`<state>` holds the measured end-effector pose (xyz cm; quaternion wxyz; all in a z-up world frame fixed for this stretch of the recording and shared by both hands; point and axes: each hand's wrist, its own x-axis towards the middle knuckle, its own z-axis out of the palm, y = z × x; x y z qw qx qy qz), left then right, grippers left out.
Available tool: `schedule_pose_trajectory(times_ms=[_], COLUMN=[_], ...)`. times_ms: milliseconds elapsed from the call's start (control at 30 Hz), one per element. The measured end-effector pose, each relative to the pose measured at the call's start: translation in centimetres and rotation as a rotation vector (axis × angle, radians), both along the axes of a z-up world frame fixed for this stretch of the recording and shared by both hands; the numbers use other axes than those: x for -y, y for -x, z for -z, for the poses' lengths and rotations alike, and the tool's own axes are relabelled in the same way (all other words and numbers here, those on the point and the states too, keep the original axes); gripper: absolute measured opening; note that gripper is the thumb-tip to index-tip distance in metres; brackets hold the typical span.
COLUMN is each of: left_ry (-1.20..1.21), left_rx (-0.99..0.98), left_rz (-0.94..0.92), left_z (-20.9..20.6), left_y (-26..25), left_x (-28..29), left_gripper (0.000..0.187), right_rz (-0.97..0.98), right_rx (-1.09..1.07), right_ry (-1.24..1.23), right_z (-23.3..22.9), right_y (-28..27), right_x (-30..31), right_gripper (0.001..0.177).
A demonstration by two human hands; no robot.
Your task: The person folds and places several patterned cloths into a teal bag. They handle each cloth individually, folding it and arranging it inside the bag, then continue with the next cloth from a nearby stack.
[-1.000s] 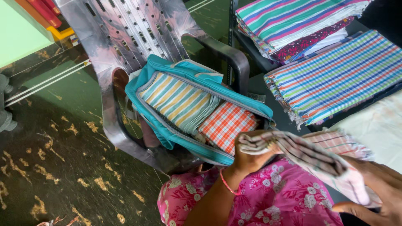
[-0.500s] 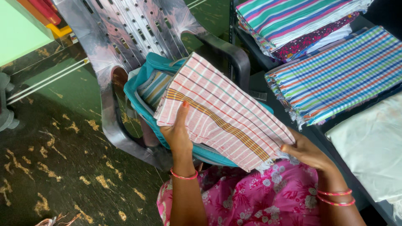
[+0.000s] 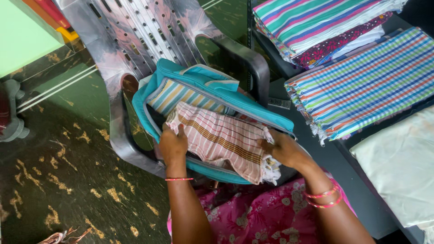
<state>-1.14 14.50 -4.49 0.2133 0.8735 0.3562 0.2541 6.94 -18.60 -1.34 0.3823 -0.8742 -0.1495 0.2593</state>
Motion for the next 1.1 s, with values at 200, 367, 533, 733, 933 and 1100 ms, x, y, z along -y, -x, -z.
schedule_pose_trajectory(times_ms=[200, 367, 533, 733, 933, 1100], left_ry=[0.133, 0.116, -0.425, -0.309, -0.625, -0.710], left_rx=[0.140, -0.096, -0.185, -0.810, -0.889, -1.109], left_rz=[0.033, 0.188, 0.389, 1.165, 1.084, 1.071], left_z=[-0.6, -0.9, -2.6, -2.4, 1.4, 4.8], left_y=[-3.7, -8.5, -6.4, -2.7, -2.6, -5.9], left_x=[-2.6, -3.7, 2.1, 11.6, 14.5, 16.8], left_gripper=[0.047, 0.075, 0.087, 0.094, 0.083, 0.075], right_rz=[0.004, -0.031, 0.027, -0.139, -0.265, -0.285], right_rx=[0.672, 0.499, 0.561, 0.578, 0.357, 0.302], right_ry=[-0.313, 0.145, -0.085, -0.216, -0.161, -0.045], right_z=[3.6, 5.5, 4.9, 2.5, 0.5, 0.5], right_y=[-1.5, -1.1, -1.3, -1.7, -1.6, -2.0], right_x=[-2.0, -0.2, 0.0, 1.6, 2.2, 2.2], right_gripper=[0.048, 0.047, 0.054, 0.047, 0.022, 0.022])
